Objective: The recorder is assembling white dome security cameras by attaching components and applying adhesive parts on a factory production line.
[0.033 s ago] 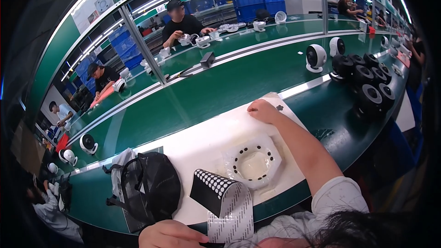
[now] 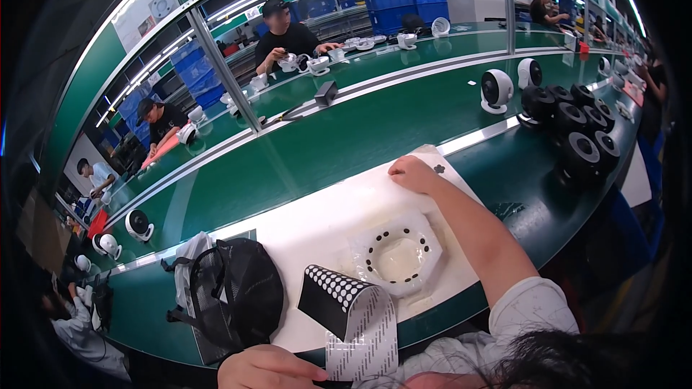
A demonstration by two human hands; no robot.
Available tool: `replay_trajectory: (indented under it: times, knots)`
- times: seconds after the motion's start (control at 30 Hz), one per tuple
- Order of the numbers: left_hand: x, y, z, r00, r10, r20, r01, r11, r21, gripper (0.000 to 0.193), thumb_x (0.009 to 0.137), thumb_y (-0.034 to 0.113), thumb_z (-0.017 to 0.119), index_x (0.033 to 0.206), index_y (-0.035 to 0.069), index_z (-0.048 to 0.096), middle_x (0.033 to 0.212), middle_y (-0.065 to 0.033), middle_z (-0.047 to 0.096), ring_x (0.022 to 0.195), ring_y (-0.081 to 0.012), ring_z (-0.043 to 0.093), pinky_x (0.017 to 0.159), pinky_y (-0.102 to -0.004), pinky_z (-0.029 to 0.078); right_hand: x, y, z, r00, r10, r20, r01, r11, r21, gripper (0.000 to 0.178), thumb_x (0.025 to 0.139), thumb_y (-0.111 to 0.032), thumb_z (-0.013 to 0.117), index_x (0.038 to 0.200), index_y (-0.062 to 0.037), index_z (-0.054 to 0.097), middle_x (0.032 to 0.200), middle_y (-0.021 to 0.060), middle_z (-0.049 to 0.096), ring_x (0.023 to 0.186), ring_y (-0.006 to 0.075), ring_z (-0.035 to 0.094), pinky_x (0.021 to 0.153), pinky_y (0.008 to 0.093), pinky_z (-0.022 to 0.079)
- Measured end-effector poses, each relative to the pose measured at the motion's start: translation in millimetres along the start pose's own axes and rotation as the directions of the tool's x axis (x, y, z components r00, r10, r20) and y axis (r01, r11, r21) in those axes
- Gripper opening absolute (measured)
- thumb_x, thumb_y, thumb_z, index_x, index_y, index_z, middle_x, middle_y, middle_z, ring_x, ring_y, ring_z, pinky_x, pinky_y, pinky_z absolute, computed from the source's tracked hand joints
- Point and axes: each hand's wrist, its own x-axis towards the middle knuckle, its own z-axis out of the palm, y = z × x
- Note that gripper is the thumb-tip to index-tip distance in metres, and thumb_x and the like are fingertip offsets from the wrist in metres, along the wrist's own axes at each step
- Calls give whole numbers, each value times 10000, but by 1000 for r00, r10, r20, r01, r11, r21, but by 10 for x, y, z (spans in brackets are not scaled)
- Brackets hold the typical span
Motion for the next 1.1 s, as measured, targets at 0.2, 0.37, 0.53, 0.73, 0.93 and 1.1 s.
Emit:
replay_trajectory:
  times: [0.2,0.37,0.53,0.73,0.93,1.1]
  knots:
    - [-16,0,-21,1000,-17,10,17,997,-71,358,819,180,565,1165,155,476,936,-134,603,783,-313,595,679,-443,468,-7,-30,-1,1000,-11,-7,11,1000,16,175,746,-176,575,853,-74,668,924,97,618,932,261,551,826,350,444]
    - [-48,6,-18,1000,-12,0,12,998,-58,360,823,189,559,1170,157,468,941,-134,602,778,-314,595,676,-444,468,-8,-56,-11,999,-44,-27,44,999,-3,160,739,-140,591,841,-37,658,906,117,621,897,263,563,791,338,456]
    - [-39,6,-26,1000,-9,-2,9,998,-63,362,827,198,556,1174,158,461,935,-133,602,771,-310,593,670,-442,468,-15,-59,-15,999,-31,-30,32,999,15,164,742,-140,591,850,-35,656,906,117,620,898,261,562,793,335,454]
    - [-33,7,-22,1000,-7,-24,6,998,-61,338,825,200,558,1147,150,469,914,-127,605,756,-300,592,664,-434,468,0,-24,11,1000,-13,-17,13,1000,23,161,747,-153,588,852,-54,661,917,107,614,914,258,556,806,338,449]
    - [18,-13,-59,999,28,-32,-30,996,-79,248,804,191,582,1037,139,513,871,-109,609,748,-276,596,669,-415,470,-6,-52,9,999,-26,-28,27,999,28,148,748,-135,599,842,-34,653,894,114,619,884,259,565,783,334,456]
    - [19,-19,-77,999,36,-18,-38,993,-111,231,788,181,594,1005,137,525,863,-104,609,749,-268,598,675,-410,471,-5,-29,22,999,-31,-39,32,999,28,145,750,-134,598,837,-32,652,889,114,619,879,259,565,777,333,457]
